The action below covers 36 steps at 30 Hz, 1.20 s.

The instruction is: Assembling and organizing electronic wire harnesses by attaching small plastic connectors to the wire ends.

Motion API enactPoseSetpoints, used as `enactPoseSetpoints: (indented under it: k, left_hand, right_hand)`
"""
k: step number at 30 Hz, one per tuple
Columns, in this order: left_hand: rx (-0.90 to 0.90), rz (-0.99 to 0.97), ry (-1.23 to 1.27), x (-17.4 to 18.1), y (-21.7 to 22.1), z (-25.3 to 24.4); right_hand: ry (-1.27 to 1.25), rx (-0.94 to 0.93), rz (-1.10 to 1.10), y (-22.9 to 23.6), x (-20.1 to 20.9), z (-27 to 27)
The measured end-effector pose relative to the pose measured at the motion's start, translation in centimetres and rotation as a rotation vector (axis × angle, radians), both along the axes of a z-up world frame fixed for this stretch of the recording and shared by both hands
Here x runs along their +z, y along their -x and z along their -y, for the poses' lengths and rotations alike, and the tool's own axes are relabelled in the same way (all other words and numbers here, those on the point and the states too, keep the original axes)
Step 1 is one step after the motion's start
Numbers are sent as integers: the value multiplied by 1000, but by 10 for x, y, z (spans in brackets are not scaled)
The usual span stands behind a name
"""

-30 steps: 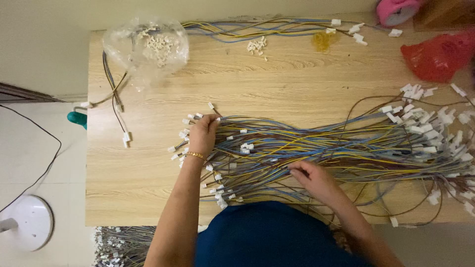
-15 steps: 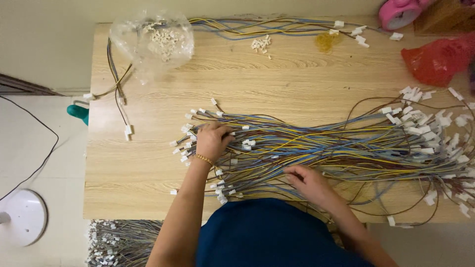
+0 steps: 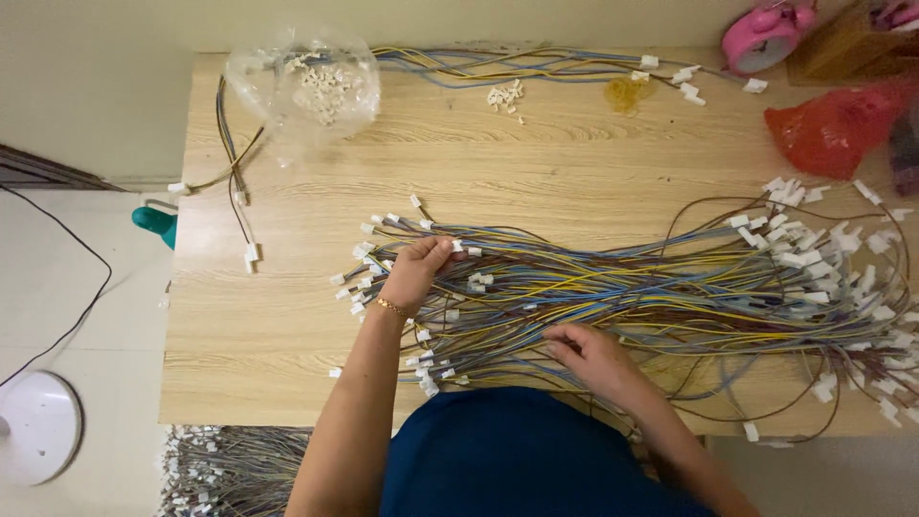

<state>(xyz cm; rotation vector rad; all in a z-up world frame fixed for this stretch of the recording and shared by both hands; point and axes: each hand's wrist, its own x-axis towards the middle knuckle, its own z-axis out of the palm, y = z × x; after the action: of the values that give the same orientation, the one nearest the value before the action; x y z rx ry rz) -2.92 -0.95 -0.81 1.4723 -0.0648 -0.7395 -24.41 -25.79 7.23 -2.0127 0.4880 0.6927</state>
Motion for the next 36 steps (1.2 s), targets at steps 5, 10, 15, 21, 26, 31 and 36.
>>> enactPoseSetpoints:
  k: [5, 10, 15, 21, 26, 31, 36]
  left_hand:
    - [49, -88, 108, -4, 2, 1]
    - [58, -112, 111, 9, 14, -3]
    - [-29, -10, -72, 36, 48, -16]
    - [-125, 48, -85, 13, 92, -39]
    - [-28, -202, 54, 23, 105, -35]
    - [-20, -136, 158, 36, 106, -28]
    - [-28, -220, 191, 59, 107, -25]
  right_hand:
    - [-60, -41, 64, 6, -11, 2]
    - [-8, -59, 142, 3, -5, 1]
    - [17, -119, 357, -5, -11, 2]
    - [134, -94, 591, -36, 6, -1]
    - [367, 199, 894, -59, 5, -6]
    - [319, 300, 587, -55, -29, -11]
    - [182, 201, 414, -40, -14, -20]
